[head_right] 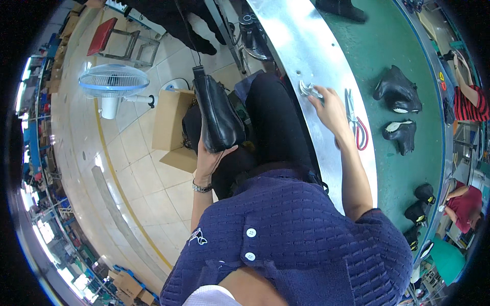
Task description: The person cuts plastic ties and trims shoe materials using scissors and pliers, smooths and shapes the shoe parts with a metal tool, and places finished shoes onto the conveyor belt.
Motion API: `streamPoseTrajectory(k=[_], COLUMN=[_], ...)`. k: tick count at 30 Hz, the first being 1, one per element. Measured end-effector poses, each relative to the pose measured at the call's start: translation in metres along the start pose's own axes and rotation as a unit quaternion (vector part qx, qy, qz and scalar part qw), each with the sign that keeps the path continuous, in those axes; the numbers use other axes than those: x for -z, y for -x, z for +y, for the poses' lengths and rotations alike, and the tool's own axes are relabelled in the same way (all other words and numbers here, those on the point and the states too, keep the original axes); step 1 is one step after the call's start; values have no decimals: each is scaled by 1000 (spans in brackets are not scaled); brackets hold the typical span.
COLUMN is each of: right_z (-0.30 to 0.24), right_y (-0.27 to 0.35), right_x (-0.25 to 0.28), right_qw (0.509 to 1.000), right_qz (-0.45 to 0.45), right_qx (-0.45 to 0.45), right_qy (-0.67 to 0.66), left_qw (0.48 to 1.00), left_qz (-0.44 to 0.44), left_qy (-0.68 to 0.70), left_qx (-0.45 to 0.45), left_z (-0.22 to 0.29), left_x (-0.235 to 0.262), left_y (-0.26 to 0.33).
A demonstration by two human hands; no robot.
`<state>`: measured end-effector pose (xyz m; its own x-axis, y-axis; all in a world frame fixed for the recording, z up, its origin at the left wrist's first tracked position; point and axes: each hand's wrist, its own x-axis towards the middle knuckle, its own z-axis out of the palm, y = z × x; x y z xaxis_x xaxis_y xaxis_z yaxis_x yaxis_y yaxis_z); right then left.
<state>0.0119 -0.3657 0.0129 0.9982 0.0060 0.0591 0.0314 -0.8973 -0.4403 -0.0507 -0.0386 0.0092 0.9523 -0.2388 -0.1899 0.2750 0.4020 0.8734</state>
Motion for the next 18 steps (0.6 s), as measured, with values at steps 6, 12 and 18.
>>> streamPoseTrajectory(k=[6, 12, 18], right_z=[-69, -43, -27], right_y=[24, 20, 17], right_x=[23, 35, 33], right_qw=[791, 846, 783], right_qz=[-303, -440, -468], right_qx=[-138, -90, -146], right_qy=[-513, -289, -382], left_qw=[922, 903, 961], left_qz=[38, -107, 10], left_qy=[-376, -415, -245], left_qx=[-87, -7, 125], left_z=[-18, -32, -64], left_x=[-21, -53, -59], left_y=[-9, -7, -49])
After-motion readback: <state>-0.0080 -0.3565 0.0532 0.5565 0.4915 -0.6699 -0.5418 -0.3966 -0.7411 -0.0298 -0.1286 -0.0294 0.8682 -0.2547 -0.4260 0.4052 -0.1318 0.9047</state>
